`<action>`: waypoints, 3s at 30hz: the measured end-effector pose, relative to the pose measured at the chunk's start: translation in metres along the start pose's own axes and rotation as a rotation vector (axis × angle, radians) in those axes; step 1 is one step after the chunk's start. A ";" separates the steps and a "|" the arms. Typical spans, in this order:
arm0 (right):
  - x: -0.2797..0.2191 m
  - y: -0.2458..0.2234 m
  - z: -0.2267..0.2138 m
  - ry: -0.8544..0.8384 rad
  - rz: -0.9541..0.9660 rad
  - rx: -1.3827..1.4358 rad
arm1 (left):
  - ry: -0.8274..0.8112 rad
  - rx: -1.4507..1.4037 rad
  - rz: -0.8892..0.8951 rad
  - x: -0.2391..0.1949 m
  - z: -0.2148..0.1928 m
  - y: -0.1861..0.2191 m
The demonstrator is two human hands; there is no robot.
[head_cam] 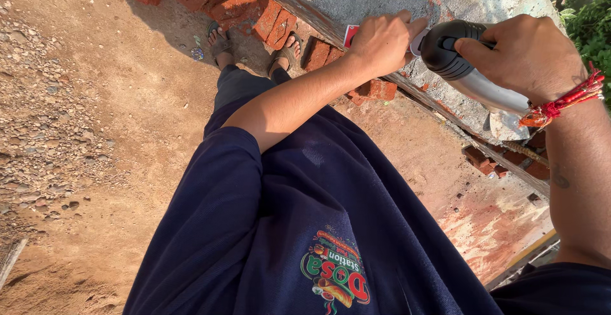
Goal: The person sets several paper cups on a brick ledge and pours tea into them from a thermal carafe.
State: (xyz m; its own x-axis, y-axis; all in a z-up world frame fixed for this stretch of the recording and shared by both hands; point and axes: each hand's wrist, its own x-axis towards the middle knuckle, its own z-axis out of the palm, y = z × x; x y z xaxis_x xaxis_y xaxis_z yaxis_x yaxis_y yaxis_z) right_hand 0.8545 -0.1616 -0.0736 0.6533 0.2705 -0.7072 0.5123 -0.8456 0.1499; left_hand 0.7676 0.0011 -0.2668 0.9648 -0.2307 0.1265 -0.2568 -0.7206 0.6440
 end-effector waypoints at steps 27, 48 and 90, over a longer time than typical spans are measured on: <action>0.002 -0.008 -0.035 0.019 -0.088 -0.081 | 0.051 -0.055 -0.005 0.004 0.008 -0.010; 0.006 -0.003 -0.027 0.004 -0.063 -0.019 | 0.079 -0.022 -0.024 0.001 -0.001 -0.010; 0.005 0.000 -0.030 0.035 -0.087 -0.057 | 0.109 -0.018 -0.016 0.008 0.002 -0.015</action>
State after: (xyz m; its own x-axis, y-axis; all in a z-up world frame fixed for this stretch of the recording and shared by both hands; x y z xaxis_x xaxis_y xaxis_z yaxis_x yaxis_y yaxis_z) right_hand 0.8746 -0.1468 -0.0558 0.6234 0.3582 -0.6951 0.5983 -0.7908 0.1290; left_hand 0.7786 0.0087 -0.2771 0.9696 -0.1459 0.1964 -0.2408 -0.7119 0.6597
